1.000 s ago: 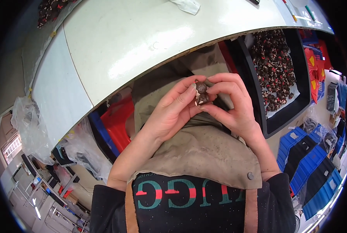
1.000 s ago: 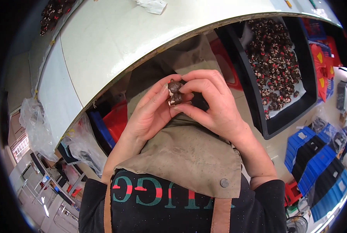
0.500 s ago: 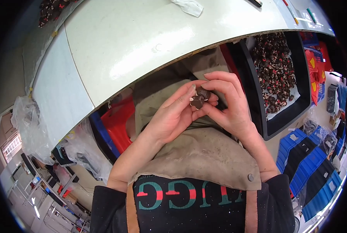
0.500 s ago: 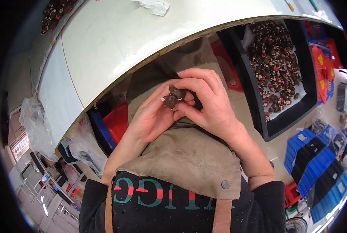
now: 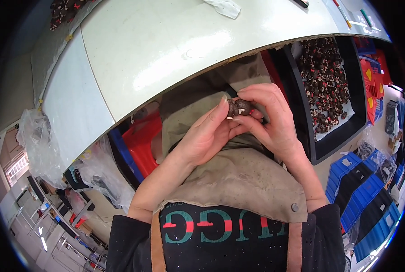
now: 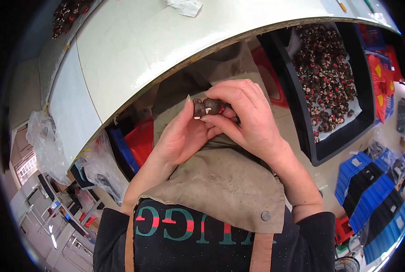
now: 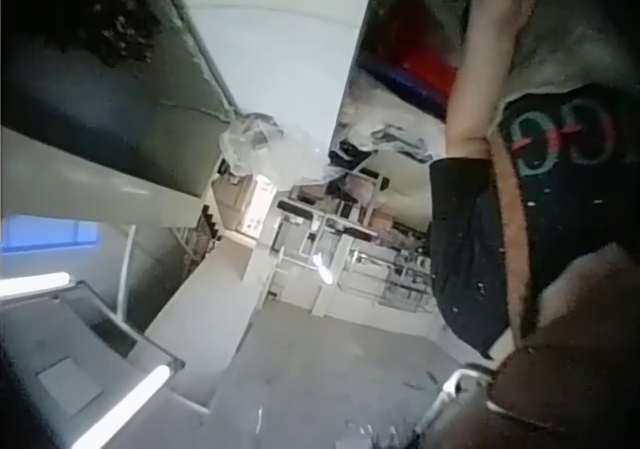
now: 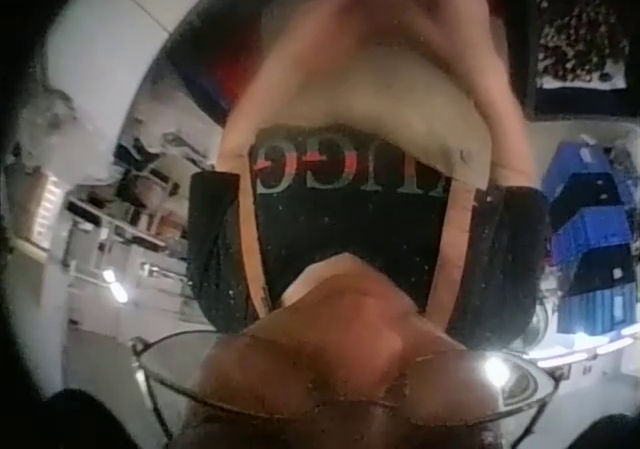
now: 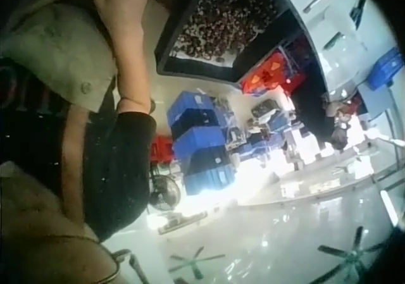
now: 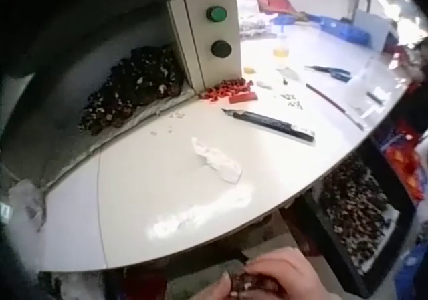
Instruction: Assembling small character figurines by fitting pieces together and applying glue.
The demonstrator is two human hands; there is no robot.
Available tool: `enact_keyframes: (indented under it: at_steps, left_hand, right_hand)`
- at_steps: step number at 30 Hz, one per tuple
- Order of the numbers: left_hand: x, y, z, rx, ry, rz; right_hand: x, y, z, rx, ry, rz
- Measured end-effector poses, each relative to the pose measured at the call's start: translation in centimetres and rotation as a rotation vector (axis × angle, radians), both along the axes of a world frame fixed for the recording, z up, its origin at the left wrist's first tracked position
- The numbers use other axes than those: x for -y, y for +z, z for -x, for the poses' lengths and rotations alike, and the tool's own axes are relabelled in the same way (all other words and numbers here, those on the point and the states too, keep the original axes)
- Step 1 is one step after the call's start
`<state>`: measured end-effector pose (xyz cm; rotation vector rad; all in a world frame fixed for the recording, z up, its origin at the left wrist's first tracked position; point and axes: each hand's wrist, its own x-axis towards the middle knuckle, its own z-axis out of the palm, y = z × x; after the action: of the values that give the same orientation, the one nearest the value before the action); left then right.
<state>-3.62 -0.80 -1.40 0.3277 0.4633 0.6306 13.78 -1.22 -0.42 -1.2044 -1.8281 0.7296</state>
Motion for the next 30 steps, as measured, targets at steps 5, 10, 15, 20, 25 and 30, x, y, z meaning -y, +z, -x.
enact_keyframes:
  at_steps: [5,10,15,20,25,30]
  left_hand:
    - [0.0,0.1,-0.1,0.043,0.023,0.055]
    - [0.0,-0.1,-0.2,0.024,0.044,0.011]
    - [0.0,-0.2,-0.1,0.022,0.058,0.014]
    - [-0.1,-0.3,0.1,0.021,0.045,0.077]
    - [-0.1,-0.1,0.2,-0.044,0.032,0.044]
    - [0.0,-0.1,0.2,-0.114,0.031,0.008]
  right_hand:
    - [-0.1,-0.1,0.3,-0.036,0.003,-0.002]
    - [-0.6,-0.5,0.4,-0.055,0.030,-0.038]
    - [-0.9,-0.8,0.5,-0.086,0.049,-0.044]
    - [-0.5,-0.8,0.5,-0.070,0.064,0.042]
    - [-0.3,-1.2,0.2,-0.035,0.064,0.030]
    - [-0.5,-1.1,0.3,-0.007,0.064,-0.007]
